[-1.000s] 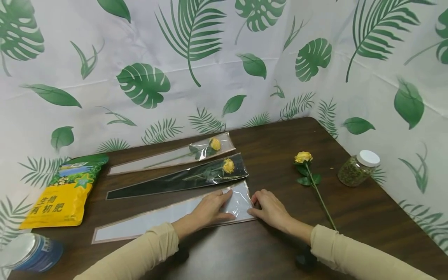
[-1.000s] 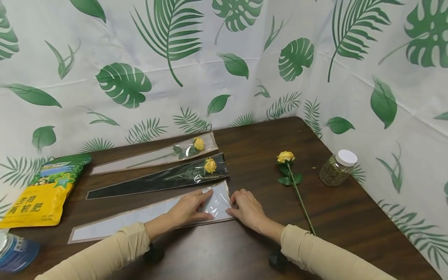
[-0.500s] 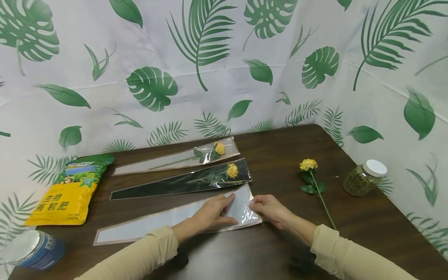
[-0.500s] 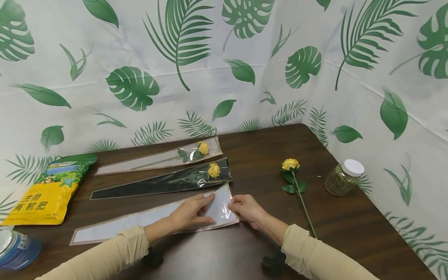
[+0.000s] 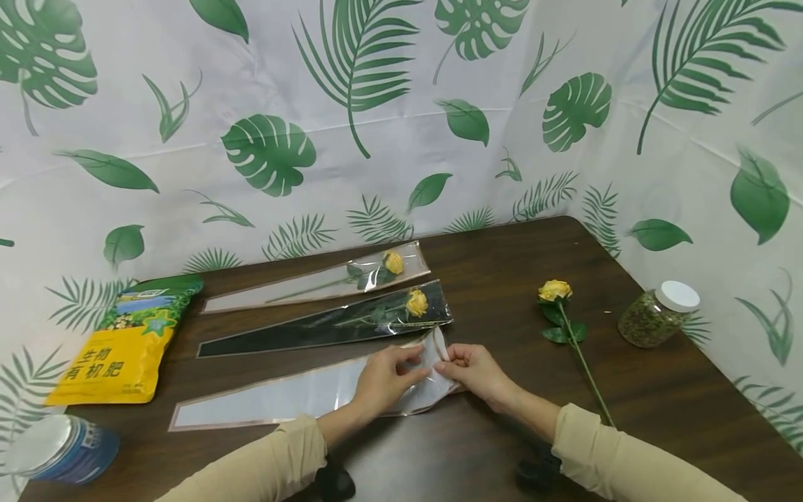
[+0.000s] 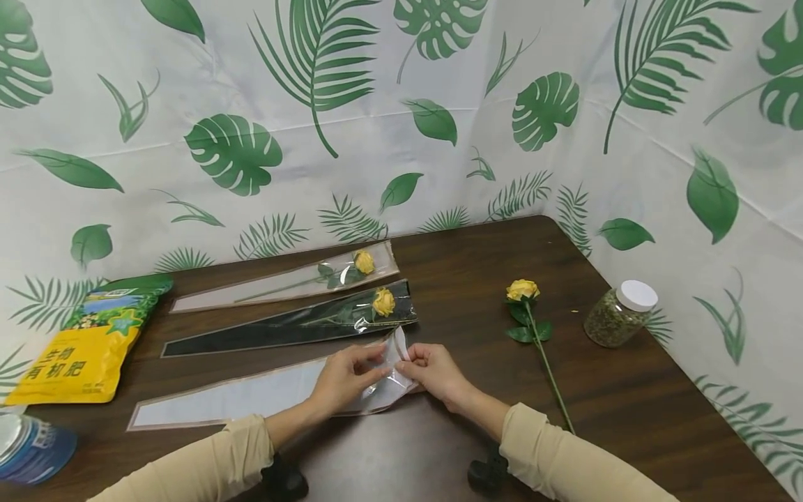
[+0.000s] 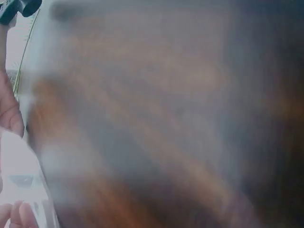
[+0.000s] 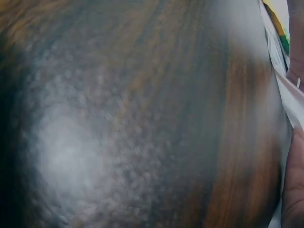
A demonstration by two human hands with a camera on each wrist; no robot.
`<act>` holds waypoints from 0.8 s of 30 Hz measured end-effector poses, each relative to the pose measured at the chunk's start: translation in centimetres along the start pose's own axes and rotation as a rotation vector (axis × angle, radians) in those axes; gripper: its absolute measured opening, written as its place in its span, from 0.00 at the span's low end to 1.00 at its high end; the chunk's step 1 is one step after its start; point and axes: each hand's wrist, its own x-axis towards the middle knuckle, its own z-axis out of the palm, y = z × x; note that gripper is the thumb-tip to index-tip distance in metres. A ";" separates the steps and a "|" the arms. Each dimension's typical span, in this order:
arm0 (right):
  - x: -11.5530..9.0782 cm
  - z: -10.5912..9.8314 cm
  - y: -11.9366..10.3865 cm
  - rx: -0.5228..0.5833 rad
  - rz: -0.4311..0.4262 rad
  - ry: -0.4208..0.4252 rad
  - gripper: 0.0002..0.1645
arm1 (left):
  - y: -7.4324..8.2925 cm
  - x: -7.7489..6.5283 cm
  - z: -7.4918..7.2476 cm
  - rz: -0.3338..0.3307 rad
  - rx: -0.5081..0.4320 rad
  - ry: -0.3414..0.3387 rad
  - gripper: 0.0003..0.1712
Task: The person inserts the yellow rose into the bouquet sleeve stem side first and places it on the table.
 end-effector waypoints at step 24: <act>0.6 -1.3 -0.3 0.043 0.074 0.083 0.11 | 0.2 0.1 0.3 -0.059 -0.433 0.146 0.10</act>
